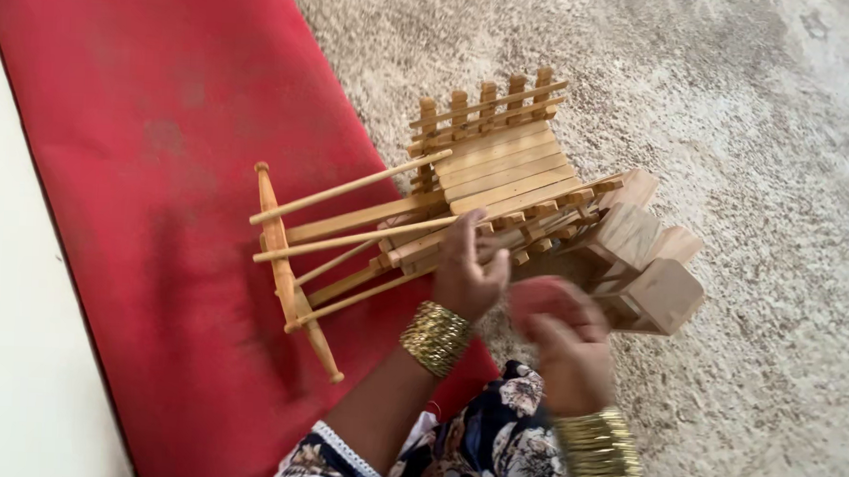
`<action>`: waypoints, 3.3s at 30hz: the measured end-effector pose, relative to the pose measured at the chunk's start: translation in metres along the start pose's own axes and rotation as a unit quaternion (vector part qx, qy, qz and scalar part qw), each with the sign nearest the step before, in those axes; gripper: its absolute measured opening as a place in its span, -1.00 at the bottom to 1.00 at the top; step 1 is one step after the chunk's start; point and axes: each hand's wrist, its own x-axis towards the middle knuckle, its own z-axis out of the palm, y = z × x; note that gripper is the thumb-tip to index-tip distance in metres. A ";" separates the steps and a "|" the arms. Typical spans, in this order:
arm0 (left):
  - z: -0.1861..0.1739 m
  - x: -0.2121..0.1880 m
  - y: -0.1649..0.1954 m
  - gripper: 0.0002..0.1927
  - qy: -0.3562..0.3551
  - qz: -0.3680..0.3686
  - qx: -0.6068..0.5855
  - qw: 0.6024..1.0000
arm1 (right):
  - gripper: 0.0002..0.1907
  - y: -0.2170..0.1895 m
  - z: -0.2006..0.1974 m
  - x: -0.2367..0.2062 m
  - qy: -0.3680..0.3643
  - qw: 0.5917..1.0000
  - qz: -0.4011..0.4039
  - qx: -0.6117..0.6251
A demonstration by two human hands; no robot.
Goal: The person assembles a small wooden stool by hand, fitting the legs into the seat frame and tapping them into place. They then pick up a wooden stick and rub it against the stool.
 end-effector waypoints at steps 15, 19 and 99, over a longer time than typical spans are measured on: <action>-0.025 0.055 -0.064 -0.63 -0.099 0.188 0.225 0.951 | -0.56 0.082 0.060 0.022 -0.047 0.969 0.098 0.221; -0.031 0.064 -0.070 -0.69 -0.095 0.248 0.195 0.944 | -0.58 0.082 0.063 0.022 -0.047 0.968 0.111 0.221; -0.057 -0.036 0.008 -0.62 -0.152 0.057 0.492 0.855 | -0.74 0.036 -0.017 -0.057 -0.091 0.927 0.047 0.362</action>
